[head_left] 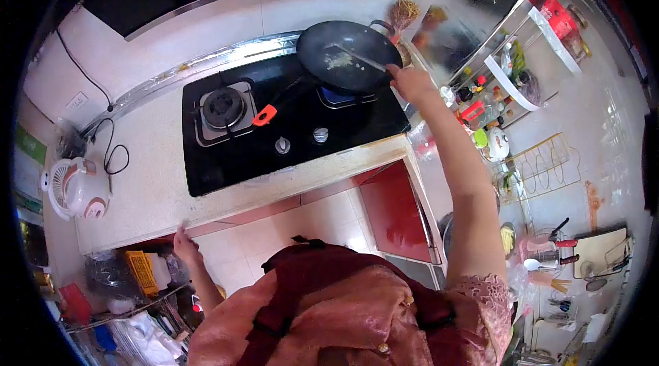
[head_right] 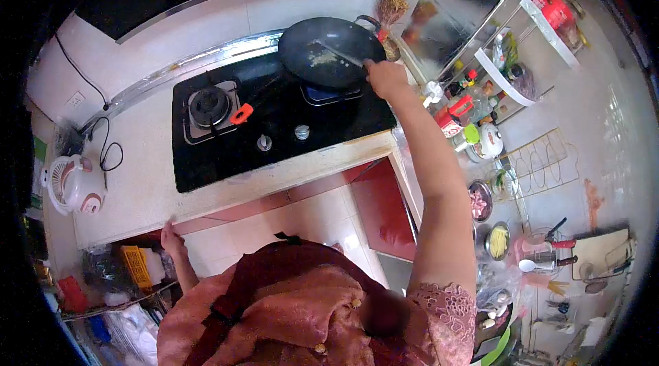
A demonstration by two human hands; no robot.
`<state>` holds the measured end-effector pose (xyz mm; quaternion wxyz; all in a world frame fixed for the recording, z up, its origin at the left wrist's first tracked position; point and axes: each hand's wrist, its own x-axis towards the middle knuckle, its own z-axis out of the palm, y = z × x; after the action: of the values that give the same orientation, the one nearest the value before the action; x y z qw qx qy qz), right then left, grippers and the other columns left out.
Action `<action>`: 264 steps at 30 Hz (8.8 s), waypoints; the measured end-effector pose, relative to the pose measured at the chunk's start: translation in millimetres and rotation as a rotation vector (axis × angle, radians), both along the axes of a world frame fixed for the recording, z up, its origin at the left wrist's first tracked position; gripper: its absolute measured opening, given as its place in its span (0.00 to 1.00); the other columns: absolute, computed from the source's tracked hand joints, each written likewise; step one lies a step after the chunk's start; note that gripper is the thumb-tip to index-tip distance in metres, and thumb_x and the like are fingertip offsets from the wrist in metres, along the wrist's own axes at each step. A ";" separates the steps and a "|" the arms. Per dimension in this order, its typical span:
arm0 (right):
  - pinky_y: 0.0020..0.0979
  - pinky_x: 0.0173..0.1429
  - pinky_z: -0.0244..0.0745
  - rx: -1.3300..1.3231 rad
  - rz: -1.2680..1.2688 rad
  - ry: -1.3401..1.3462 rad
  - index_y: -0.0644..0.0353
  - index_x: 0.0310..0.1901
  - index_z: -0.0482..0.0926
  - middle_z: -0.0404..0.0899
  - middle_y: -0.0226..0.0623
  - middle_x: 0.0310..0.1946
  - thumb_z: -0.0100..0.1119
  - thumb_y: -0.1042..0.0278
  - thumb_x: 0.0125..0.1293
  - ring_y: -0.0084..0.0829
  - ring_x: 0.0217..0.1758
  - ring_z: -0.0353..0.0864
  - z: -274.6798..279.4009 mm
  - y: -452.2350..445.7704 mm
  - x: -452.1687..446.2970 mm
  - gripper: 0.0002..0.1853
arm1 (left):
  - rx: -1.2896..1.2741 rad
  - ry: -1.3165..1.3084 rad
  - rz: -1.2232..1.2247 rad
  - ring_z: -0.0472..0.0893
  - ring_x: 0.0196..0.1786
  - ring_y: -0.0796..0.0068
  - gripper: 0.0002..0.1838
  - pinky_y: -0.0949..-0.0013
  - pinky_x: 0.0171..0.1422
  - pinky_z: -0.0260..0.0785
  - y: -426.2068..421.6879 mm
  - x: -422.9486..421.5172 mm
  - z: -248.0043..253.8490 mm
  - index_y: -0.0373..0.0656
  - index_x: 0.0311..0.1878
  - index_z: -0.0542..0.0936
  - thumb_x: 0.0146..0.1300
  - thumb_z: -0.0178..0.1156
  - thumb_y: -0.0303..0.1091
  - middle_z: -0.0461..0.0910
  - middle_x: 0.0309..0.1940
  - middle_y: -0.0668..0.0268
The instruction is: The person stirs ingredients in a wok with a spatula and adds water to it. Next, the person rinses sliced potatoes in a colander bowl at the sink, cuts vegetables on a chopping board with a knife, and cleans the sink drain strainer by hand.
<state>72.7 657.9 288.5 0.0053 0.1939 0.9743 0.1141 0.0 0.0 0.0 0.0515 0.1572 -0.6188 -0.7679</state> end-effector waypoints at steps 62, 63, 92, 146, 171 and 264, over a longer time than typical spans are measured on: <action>0.44 0.40 0.75 0.107 -0.100 -0.089 0.43 0.47 0.78 0.81 0.39 0.30 0.56 0.60 0.59 0.44 0.37 0.81 100.9 -28.3 72.1 0.14 | -0.249 0.109 -1.070 0.68 0.21 0.87 0.09 0.80 0.23 0.61 280.3 -31.7 117.2 0.38 0.42 0.79 0.60 0.57 0.30 0.74 0.25 0.72; 0.44 0.40 0.75 0.114 -0.109 -0.091 0.43 0.47 0.78 0.81 0.38 0.30 0.56 0.60 0.59 0.43 0.37 0.81 94.4 -26.6 70.8 0.14 | -0.228 0.110 -1.084 0.69 0.22 0.87 0.09 0.80 0.23 0.61 285.8 -32.0 110.2 0.39 0.42 0.79 0.60 0.58 0.31 0.74 0.25 0.73; 0.42 0.33 0.75 0.174 -0.091 -0.086 0.43 0.48 0.78 0.80 0.39 0.25 0.53 0.64 0.59 0.41 0.32 0.82 69.2 -44.0 65.9 0.15 | -0.728 0.621 -0.969 0.76 0.40 0.56 0.15 0.60 0.45 0.71 423.1 -56.2 57.3 0.38 0.37 0.79 0.47 0.68 0.34 0.79 0.34 0.56; 0.42 0.35 0.75 0.082 -0.020 -0.037 0.41 0.50 0.78 0.80 0.40 0.26 0.55 0.59 0.60 0.42 0.33 0.82 74.3 -35.9 92.0 0.16 | -0.629 0.595 -0.866 0.76 0.24 0.72 0.20 0.71 0.31 0.70 393.8 -43.2 73.9 0.38 0.46 0.74 0.50 0.67 0.29 0.71 0.40 0.57; 0.42 0.37 0.75 0.091 0.186 0.079 0.44 0.45 0.79 0.81 0.39 0.29 0.55 0.61 0.59 0.40 0.36 0.82 53.3 77.8 43.7 0.12 | -0.788 0.547 -0.567 0.75 0.28 0.71 0.15 0.70 0.34 0.69 424.0 -1.9 77.3 0.38 0.40 0.79 0.51 0.68 0.33 0.74 0.30 0.60; 0.42 0.34 0.75 0.046 -0.046 0.038 0.43 0.52 0.76 0.80 0.41 0.26 0.56 0.61 0.59 0.42 0.31 0.81 54.3 0.8 66.3 0.17 | 0.623 -0.163 -0.848 0.78 0.37 0.72 0.27 0.69 0.40 0.75 308.1 -106.8 73.8 0.37 0.54 0.72 0.67 0.46 0.52 0.78 0.43 0.59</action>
<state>138.9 658.7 342.7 -0.0149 0.2186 0.9667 0.1325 -106.8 308.1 73.8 -0.3609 -0.0396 -0.3729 -0.8539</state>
